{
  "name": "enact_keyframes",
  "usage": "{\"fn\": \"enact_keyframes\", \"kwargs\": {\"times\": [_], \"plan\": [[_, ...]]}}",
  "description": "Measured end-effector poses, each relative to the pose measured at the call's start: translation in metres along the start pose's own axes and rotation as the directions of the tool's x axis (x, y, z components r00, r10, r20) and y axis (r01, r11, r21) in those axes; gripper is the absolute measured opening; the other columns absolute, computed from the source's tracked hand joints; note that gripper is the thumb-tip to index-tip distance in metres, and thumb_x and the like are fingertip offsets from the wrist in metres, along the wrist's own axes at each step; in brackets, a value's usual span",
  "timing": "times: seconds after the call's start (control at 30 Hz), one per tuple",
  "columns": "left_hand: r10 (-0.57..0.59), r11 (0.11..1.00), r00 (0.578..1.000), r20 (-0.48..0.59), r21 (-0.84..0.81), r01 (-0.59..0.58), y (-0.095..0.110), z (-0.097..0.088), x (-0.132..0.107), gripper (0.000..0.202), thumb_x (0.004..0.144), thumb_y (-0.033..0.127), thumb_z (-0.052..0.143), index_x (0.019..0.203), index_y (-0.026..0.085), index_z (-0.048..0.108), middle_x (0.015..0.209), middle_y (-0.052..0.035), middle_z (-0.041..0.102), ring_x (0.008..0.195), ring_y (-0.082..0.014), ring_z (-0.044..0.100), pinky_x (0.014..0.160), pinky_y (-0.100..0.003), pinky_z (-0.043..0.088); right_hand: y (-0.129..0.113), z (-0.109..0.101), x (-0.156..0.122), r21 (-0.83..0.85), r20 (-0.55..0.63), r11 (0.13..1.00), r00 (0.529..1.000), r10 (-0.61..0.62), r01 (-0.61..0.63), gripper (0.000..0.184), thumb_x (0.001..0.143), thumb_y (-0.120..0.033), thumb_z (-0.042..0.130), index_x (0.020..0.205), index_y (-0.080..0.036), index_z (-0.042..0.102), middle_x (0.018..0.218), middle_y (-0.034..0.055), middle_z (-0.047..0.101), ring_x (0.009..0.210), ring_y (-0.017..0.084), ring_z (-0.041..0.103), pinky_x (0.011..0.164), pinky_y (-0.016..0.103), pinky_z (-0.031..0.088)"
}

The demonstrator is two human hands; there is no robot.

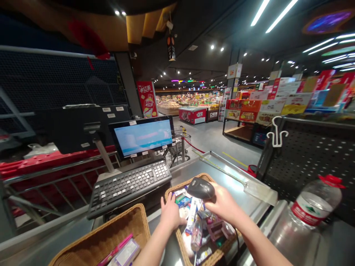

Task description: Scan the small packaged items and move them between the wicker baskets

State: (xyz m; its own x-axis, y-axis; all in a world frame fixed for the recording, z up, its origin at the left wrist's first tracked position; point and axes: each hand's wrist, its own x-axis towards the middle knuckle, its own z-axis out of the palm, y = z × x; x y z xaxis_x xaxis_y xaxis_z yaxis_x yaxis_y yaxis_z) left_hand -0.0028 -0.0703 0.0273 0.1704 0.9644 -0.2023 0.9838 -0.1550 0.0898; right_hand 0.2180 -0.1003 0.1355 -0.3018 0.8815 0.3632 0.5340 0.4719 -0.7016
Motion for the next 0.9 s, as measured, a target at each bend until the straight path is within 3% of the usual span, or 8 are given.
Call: {"fn": "enact_keyframes", "kwargs": {"times": [0.17,0.37,0.47,0.6,0.73,0.9], "plan": [[0.072,0.997,0.978,-0.197,-0.006,-0.074,0.000,-0.002,-0.011,0.044,0.062,0.054,0.072,0.089,0.020,0.075,0.144,-0.0157,0.053,0.145,-0.0358,0.030,0.119,-0.061,0.008,0.013,0.005,0.010,0.020,0.037,1.000,0.999,0.001,-0.002,0.035,0.063,-0.009,0.057,0.094,-0.019,0.069,0.097,0.0056,0.072,0.091,0.024,0.066,0.084,0.033,0.051],[0.249,0.965,0.856,-0.453,0.039,-0.260,-0.016,-0.015,-0.019,0.036,0.069,0.049,0.075,0.092,0.022,0.067,0.154,-0.0100,0.041,0.147,-0.0337,0.026,0.118,-0.066,0.003,0.017,0.011,0.016,0.003,0.048,1.000,0.999,0.002,-0.002,0.035,0.064,-0.010,0.057,0.095,-0.018,0.070,0.097,0.0059,0.073,0.091,0.024,0.066,0.085,0.033,0.050],[0.268,0.961,0.824,-0.499,0.076,-0.267,-0.024,-0.027,-0.021,0.036,0.072,0.047,0.075,0.096,0.022,0.065,0.157,-0.0096,0.036,0.147,-0.0338,0.025,0.118,-0.067,0.004,0.012,0.013,0.018,-0.008,0.039,1.000,0.999,0.005,-0.004,0.032,0.064,-0.010,0.058,0.093,-0.017,0.070,0.093,0.0060,0.073,0.087,0.024,0.066,0.081,0.032,0.050],[0.262,0.965,0.812,-0.522,0.117,-0.236,-0.035,-0.046,-0.026,0.038,0.074,0.046,0.073,0.103,0.024,0.065,0.158,-0.0098,0.032,0.147,-0.0346,0.026,0.119,-0.065,0.003,0.000,0.016,0.018,-0.018,0.034,1.000,0.999,-0.014,0.014,0.029,0.065,-0.011,0.058,0.091,-0.018,0.069,0.092,0.0056,0.072,0.086,0.024,0.066,0.080,0.032,0.049],[0.242,0.970,0.810,-0.534,0.142,-0.197,-0.047,-0.067,-0.030,0.032,0.074,0.040,0.072,0.101,0.022,0.066,0.158,-0.0111,0.033,0.146,-0.0354,0.026,0.120,-0.064,-0.001,-0.013,0.020,0.019,-0.015,0.040,0.999,0.998,-0.051,0.052,0.037,0.064,-0.010,0.058,0.099,-0.018,0.069,0.101,0.0070,0.072,0.094,0.026,0.065,0.085,0.035,0.049],[0.227,0.973,0.773,-0.592,0.179,-0.148,-0.063,-0.090,-0.039,0.026,0.079,0.035,0.067,0.100,0.021,0.066,0.159,-0.0109,0.029,0.147,-0.0351,0.025,0.119,-0.064,0.000,-0.033,0.028,0.021,-0.019,0.051,0.990,0.989,-0.139,0.141,0.042,0.063,-0.008,0.057,0.102,-0.019,0.067,0.105,0.0076,0.071,0.101,0.026,0.064,0.092,0.037,0.048]]}}
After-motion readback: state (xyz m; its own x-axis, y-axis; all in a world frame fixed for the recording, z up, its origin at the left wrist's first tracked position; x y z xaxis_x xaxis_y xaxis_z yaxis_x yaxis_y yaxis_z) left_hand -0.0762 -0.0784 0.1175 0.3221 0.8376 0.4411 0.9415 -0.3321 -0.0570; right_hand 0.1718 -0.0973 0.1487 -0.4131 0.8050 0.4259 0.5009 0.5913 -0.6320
